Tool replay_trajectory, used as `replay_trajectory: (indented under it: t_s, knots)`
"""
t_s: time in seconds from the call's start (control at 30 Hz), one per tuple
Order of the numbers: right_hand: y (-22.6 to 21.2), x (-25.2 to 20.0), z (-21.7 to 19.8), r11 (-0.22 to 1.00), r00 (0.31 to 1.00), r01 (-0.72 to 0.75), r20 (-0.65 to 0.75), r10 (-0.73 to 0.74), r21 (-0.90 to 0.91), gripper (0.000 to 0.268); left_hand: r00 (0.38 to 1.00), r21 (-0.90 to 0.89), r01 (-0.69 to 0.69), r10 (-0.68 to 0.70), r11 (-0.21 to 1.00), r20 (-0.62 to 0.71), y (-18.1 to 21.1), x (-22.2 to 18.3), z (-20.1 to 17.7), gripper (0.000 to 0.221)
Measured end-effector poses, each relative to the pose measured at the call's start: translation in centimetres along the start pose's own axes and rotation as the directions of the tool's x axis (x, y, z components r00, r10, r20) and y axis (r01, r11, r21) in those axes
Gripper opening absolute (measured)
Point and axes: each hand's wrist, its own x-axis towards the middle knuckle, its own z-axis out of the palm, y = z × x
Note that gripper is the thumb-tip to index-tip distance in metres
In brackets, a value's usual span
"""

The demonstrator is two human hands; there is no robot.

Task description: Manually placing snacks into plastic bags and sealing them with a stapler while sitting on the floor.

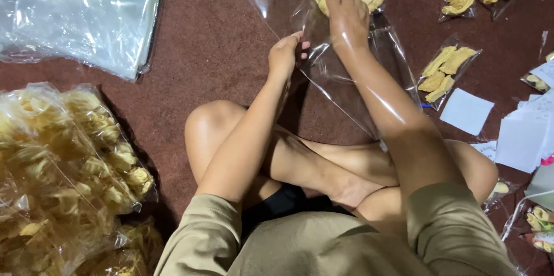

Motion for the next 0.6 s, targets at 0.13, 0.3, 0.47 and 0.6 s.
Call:
replay_trajectory:
  t_s: [0.13,0.3,0.47,0.6]
  knots:
    - [0.2,1.5,-2.4,0.617,0.744,-0.647,0.546,0.384,0.447,0.058,1.000,-0.017,-0.010,0.009,1.000,-0.014,0.0,0.4,0.7,0.044]
    - [-0.3,2.2,-2.2,0.573,0.741,-0.661,0.544,0.394,0.485,0.067,0.998,-0.038,0.007,-0.005,0.999,0.066,0.4,-0.1,1.2,0.057]
    - [0.2,0.7,4.5,0.993,0.927,-0.004,0.373,-0.042,0.121,0.057,0.960,-0.092,-0.024,0.049,0.995,0.275,-2.1,1.5,0.8,0.079]
    - [2.1,0.3,6.8,0.987,0.950,0.087,0.309,-0.042,-0.133,0.072,0.933,-0.123,-0.014,0.057,0.992,0.355,-1.9,1.3,0.3,0.061]
